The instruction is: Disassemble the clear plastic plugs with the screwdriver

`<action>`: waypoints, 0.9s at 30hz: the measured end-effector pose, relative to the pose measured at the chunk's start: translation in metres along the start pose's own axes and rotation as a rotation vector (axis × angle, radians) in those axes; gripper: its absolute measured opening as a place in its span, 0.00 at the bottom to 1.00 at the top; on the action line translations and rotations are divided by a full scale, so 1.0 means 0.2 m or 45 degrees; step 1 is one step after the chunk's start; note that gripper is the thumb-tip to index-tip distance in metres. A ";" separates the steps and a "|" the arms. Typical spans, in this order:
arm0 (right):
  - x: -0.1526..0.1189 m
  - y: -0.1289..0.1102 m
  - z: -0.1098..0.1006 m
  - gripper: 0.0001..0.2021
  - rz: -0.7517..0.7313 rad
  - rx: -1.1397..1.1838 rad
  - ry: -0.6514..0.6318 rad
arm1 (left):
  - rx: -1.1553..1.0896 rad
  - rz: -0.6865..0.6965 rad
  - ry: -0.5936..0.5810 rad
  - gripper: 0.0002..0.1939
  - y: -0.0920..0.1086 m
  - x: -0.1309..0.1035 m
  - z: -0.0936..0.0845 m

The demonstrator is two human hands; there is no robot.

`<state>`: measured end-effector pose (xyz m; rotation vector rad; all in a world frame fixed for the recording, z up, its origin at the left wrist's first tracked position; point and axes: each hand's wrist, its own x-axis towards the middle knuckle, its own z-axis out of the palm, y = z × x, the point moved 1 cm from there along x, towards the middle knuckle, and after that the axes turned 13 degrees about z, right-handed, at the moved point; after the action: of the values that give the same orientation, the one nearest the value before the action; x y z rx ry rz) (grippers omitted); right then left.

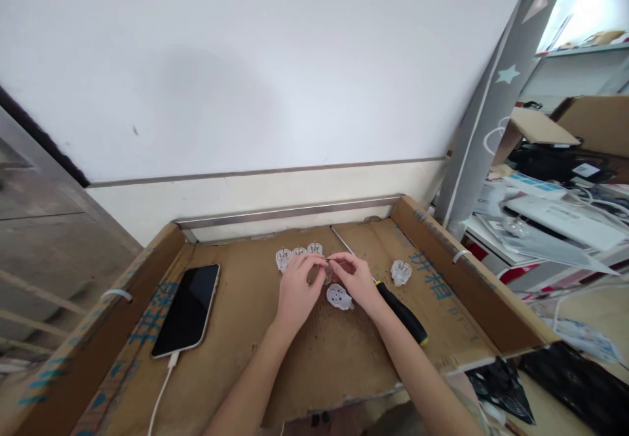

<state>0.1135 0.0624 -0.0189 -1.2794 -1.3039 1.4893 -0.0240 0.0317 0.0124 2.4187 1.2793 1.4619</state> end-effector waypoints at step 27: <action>0.01 0.00 -0.02 0.15 -0.076 0.185 0.208 | 0.205 0.048 -0.036 0.03 -0.01 0.00 0.00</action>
<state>0.1167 0.0652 -0.0188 -1.2295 -1.0985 1.3809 -0.0252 0.0324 0.0114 2.5666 1.4047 1.3775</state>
